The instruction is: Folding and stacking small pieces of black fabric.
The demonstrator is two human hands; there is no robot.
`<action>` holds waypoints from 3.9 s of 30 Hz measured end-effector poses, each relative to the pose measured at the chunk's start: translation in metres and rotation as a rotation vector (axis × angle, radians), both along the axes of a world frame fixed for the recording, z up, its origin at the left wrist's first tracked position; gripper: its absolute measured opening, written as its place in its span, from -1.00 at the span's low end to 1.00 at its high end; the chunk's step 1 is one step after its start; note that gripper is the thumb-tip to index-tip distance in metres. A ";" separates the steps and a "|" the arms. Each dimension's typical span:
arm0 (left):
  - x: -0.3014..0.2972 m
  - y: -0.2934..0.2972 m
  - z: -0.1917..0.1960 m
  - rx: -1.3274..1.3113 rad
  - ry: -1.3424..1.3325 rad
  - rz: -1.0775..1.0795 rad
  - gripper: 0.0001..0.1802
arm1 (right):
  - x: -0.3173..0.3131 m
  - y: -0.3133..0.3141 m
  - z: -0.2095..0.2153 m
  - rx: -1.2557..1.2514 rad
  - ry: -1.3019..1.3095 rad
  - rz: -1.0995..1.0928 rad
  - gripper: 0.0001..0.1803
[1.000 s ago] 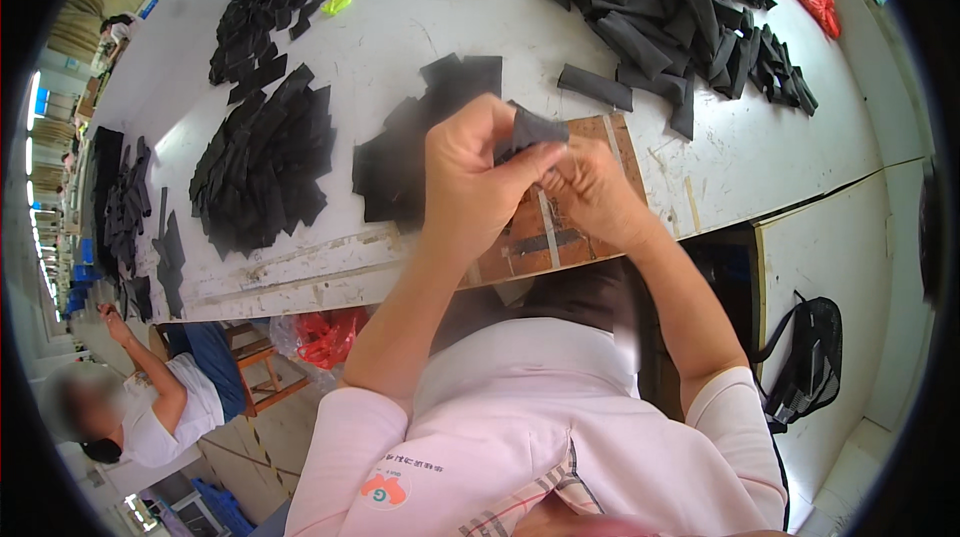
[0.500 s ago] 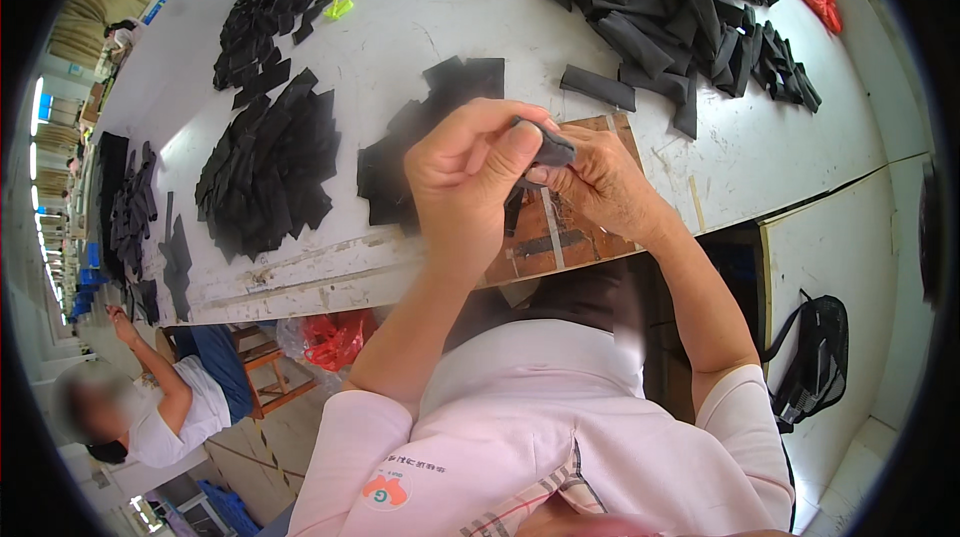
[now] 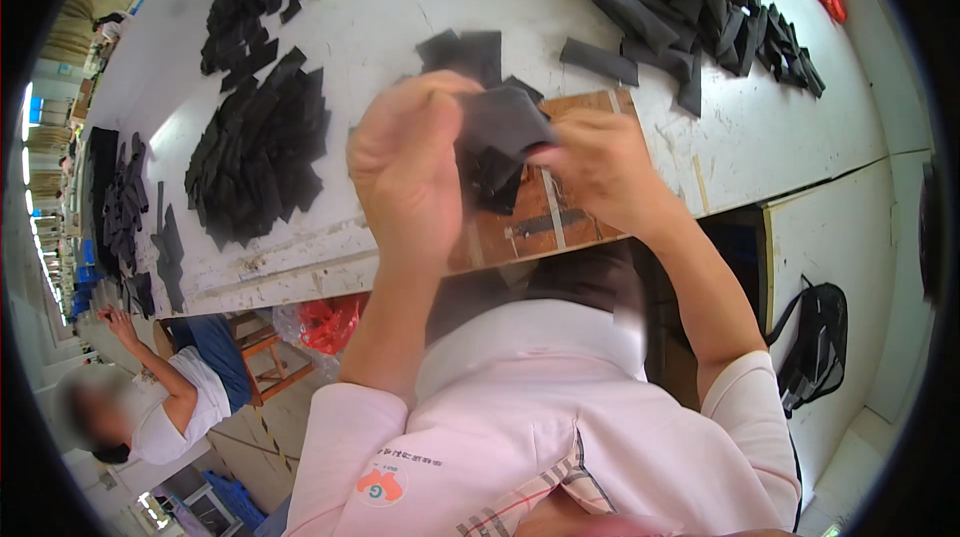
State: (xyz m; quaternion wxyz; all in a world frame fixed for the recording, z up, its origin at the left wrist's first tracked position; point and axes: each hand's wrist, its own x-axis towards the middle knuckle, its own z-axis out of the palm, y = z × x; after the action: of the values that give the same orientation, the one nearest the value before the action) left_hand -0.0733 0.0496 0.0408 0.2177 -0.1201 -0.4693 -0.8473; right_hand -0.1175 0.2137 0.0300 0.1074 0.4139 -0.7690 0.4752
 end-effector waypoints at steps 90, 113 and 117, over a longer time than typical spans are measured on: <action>0.061 -0.011 -0.045 -0.163 -0.523 0.160 -0.71 | 0.064 -0.051 -0.046 -0.668 -1.510 0.253 -0.87; 0.028 0.016 0.038 0.169 -0.302 -0.184 -0.76 | 0.041 -0.019 0.066 -0.425 -0.786 -0.001 -0.78; 0.010 0.004 0.057 0.690 -0.173 -1.070 -0.68 | 0.015 -0.015 0.084 -0.387 -0.814 0.076 -0.68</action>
State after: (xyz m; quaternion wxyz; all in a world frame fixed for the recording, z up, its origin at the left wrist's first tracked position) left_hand -0.0637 0.0539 0.0980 -0.2478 -0.1919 -0.0605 -0.9477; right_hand -0.1025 0.1983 0.1135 -0.1459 0.1936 -0.6299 0.7379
